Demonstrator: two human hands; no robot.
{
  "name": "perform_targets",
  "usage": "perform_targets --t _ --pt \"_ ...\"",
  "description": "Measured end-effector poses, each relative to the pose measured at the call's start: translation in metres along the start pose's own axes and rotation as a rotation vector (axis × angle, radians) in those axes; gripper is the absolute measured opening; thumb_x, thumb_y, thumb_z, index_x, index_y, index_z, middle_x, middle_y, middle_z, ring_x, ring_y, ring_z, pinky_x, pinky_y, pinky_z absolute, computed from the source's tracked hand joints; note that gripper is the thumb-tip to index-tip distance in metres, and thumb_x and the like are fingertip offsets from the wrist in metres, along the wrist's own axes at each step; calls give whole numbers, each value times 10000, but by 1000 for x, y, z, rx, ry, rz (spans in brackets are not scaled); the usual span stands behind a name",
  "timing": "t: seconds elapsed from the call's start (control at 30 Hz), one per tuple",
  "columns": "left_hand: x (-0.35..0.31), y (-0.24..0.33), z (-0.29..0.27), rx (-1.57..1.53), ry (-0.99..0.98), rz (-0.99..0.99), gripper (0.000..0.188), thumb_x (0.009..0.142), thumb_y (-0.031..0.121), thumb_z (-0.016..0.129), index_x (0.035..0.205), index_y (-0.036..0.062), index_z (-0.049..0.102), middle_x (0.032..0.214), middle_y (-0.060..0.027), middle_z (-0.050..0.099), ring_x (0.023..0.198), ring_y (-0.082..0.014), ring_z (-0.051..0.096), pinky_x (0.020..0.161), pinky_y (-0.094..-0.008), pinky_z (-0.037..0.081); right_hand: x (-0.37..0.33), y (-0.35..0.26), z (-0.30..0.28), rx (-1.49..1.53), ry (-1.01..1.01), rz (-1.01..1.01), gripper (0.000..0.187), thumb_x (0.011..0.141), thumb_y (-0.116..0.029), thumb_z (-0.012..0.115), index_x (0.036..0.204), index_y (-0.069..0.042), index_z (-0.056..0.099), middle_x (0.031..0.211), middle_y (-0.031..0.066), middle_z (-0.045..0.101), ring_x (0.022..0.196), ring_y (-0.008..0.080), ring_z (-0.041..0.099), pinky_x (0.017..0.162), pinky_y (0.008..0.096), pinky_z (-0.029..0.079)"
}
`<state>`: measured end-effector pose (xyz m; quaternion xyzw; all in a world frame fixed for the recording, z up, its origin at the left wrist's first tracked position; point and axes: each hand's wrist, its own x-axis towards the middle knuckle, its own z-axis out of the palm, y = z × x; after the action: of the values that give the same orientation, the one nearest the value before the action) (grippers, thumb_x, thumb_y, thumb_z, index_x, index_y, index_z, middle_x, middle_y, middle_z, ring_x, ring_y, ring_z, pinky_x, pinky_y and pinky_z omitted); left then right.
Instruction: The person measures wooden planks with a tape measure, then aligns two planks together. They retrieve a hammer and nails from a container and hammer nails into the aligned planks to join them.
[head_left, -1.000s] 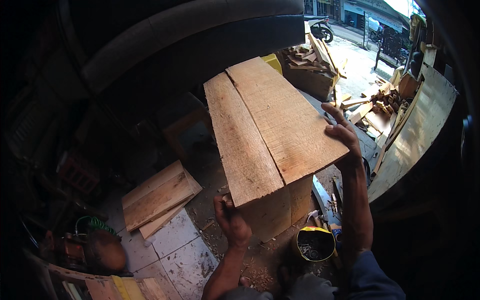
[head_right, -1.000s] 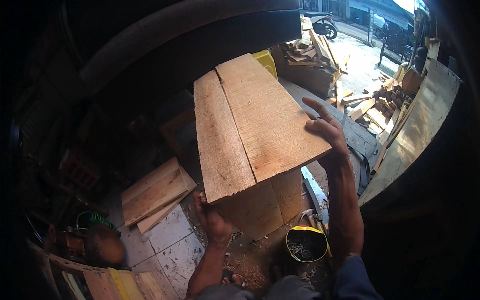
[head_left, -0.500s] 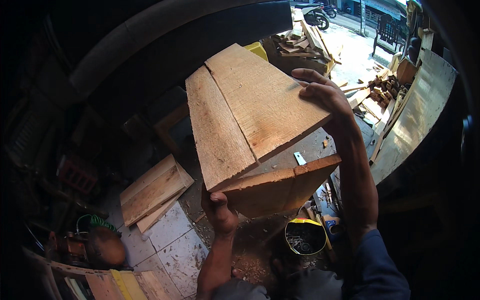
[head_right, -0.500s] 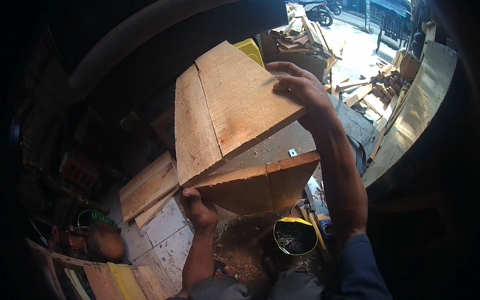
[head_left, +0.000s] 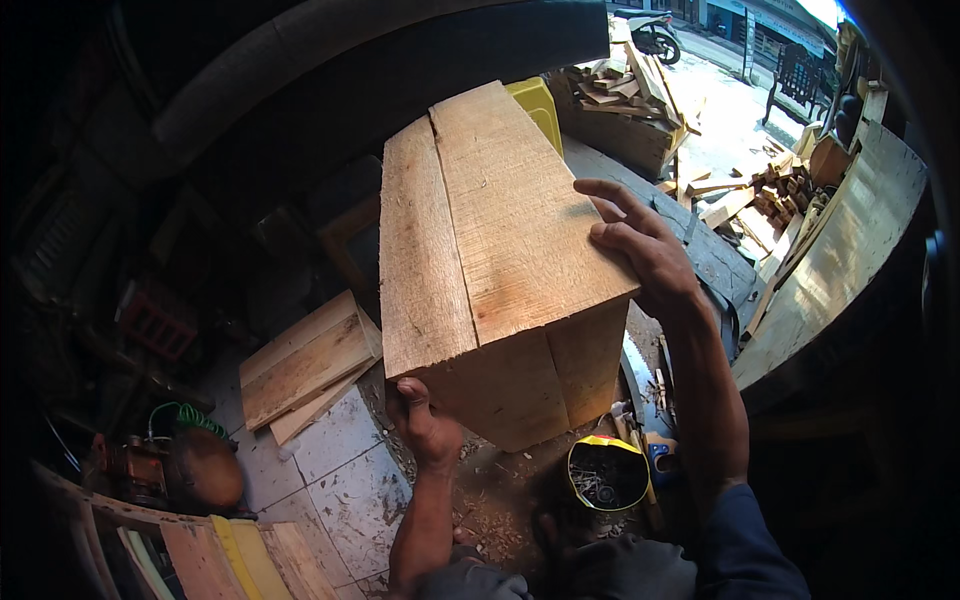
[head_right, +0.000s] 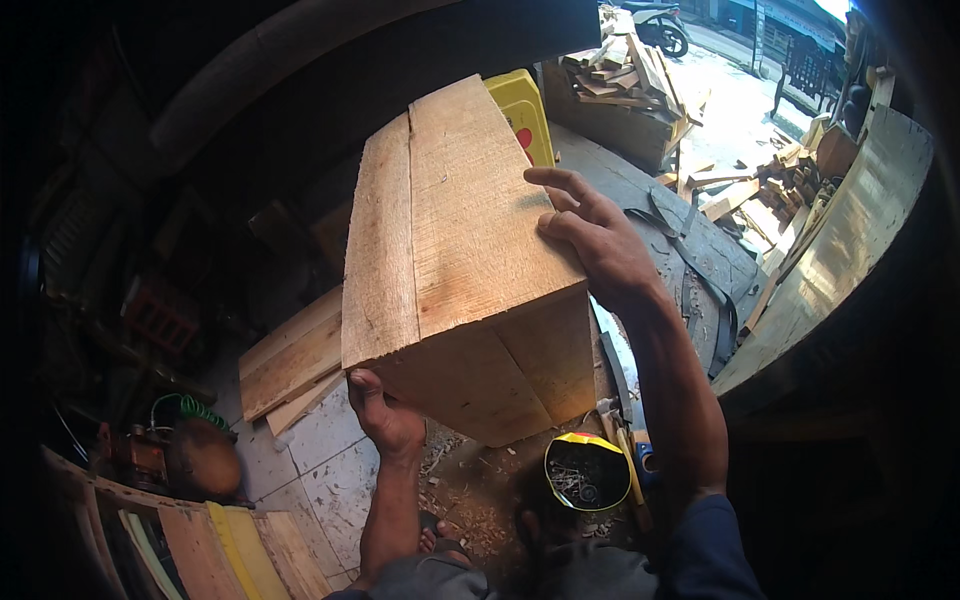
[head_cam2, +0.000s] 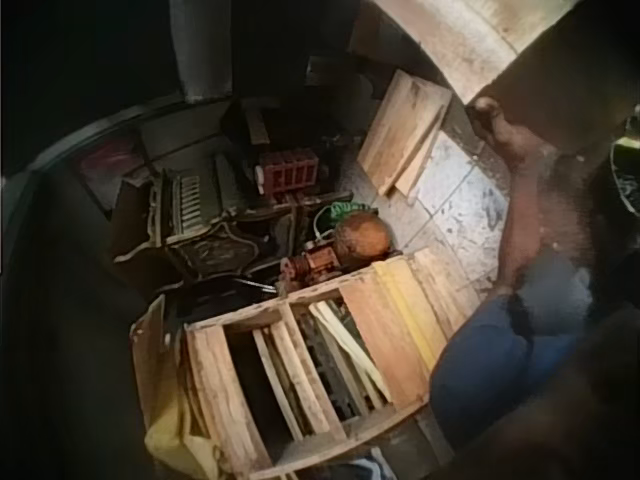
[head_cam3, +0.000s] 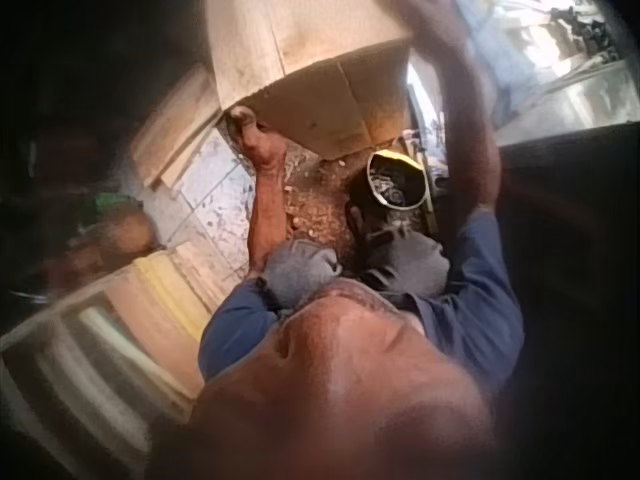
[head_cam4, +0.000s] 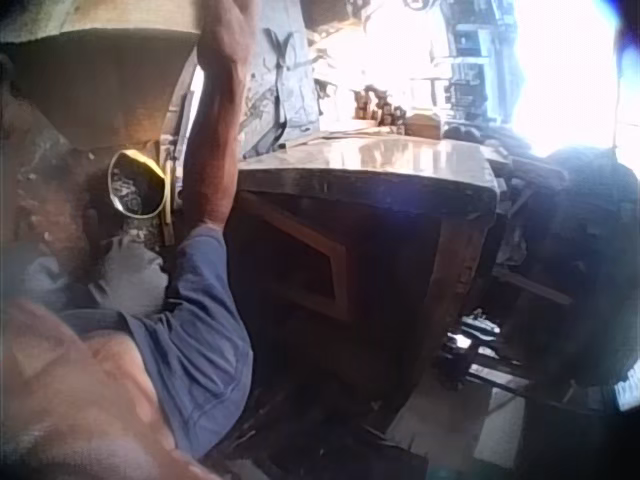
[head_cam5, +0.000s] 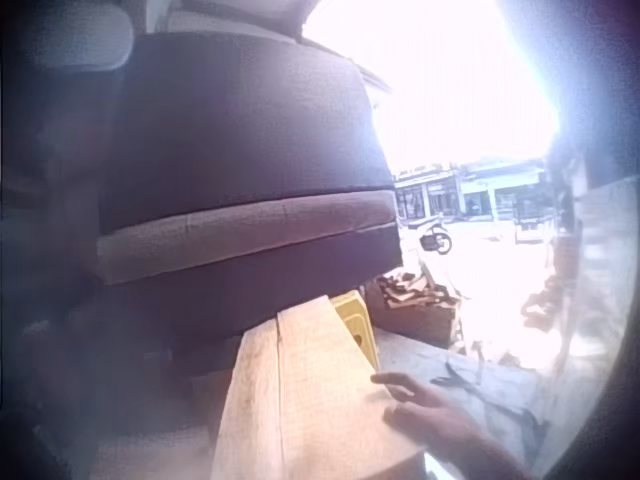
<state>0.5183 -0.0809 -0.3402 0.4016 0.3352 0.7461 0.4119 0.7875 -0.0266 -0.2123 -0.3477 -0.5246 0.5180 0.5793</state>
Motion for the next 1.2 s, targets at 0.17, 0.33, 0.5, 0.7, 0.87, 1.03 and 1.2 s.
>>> perform_targets --t 0.17,0.33,0.5,0.7,0.87,1.03,1.2 --pt "9 6 -13 -23 12 29 463 1082 381 495 1316 -12 565 1234 -88 611 1115 -181 555 1010 -347 434 -1 0 7 21 -2 -13 571 924 -32 559 1476 -1 414 1324 198 599 1104 193 640 966 303 524" --pt "12 5 -16 53 48 73 446 1077 399 506 1222 -9 613 1146 -70 618 1048 -173 552 976 -337 433 -12 15 14 51 30 5 542 942 -32 535 1466 23 406 1419 228 529 1166 199 606 1009 298 491" --pt "19 4 -24 31 22 21 431 1065 403 535 1204 4 624 1117 -53 625 1036 -167 556 972 -330 432 -13 18 19 75 57 -38 541 956 -50 539 1473 24 397 1396 212 541 1155 193 602 1020 288 480" --pt "20 7 -25 -20 -2 16 392 1063 371 553 1210 15 624 1123 -46 635 1051 -154 560 974 -326 438 -23 15 26 -20 127 89 565 982 -186 598 1474 35 428 1348 193 586 1158 180 605 985 290 499" --pt "17 13 -14 -39 50 3 354 1065 358 553 1137 20 629 1042 -25 622 980 -129 542 939 -304 421 -33 21 21 148 27 113 599 996 -256 594 1456 98 444 1307 178 624 1142 181 633 976 291 497" --pt "15 2 -27 77 -26 37 492 1047 427 566 1299 4 575 1220 -73 616 1133 -182 565 1012 -352 444 -31 26 18 132 101 91 575 971 -232 608 1412 117 490 1267 188 648 1090 197 666 965 301 511" --pt "11 1 -24 142 -58 82 442 1064 388 547 1292 10 573 1198 -59 615 1110 -161 553 1007 -337 428 -29 29 10 147 89 35 584 942 -226 622 1393 128 509 1272 213 649 1098 216 674 970 303 514"
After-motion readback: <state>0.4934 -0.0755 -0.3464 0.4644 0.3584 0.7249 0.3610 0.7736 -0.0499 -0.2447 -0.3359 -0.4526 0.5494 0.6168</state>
